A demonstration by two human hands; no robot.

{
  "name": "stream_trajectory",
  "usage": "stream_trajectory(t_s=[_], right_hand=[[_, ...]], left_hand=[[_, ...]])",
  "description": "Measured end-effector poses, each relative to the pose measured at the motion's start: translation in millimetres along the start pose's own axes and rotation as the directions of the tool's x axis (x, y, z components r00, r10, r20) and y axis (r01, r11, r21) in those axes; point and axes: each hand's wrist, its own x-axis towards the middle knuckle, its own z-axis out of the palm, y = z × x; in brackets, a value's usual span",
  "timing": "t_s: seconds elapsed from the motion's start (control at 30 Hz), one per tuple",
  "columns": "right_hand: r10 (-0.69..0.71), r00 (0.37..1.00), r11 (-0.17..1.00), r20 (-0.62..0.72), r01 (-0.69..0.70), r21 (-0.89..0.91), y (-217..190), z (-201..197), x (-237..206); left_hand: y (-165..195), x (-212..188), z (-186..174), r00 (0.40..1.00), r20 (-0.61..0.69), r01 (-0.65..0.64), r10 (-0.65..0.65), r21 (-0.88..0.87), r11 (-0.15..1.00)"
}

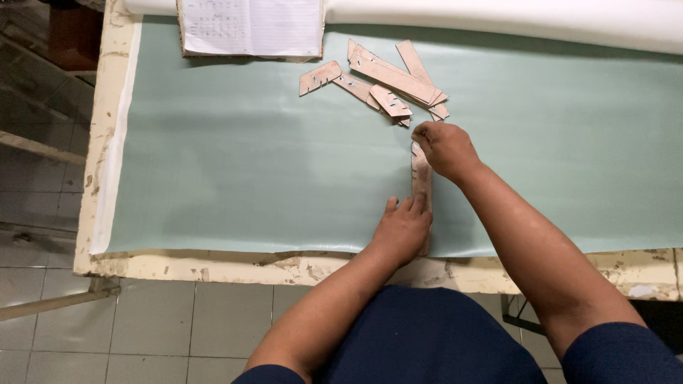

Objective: The person traces around a curved cardboard shoe pattern piece with a pen onto a large sheet of material laid on the cutting table, repositioning the template and steadying it with one hand while drawing along its edge, with a stack of similar pattern pieces nearby.

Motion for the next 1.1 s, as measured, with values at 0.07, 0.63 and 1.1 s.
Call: stream_trajectory(t_s=[0.07, 0.63, 1.1], right_hand=[[0.030, 1.000, 0.999, 0.000, -0.030, 0.018, 2.3, 0.5, -1.8], [0.016, 0.996, 0.998, -0.086, -0.011, 0.054, 40.6, -14.3, -82.7], [0.004, 0.994, 0.992, 0.109, -0.017, 0.123, 45.4, -13.7, -249.3]], left_hand=[[0.0, -0.7, -1.9, 1.000, 0.005, 0.001, -0.001, -0.003, 1.000], [-6.1, 13.7, 20.1, 1.000, 0.011, 0.006, -0.006, 0.033, 0.999], [12.9, 32.8, 34.3, 0.999, 0.039, -0.004, 0.005, -0.035, 0.999]])
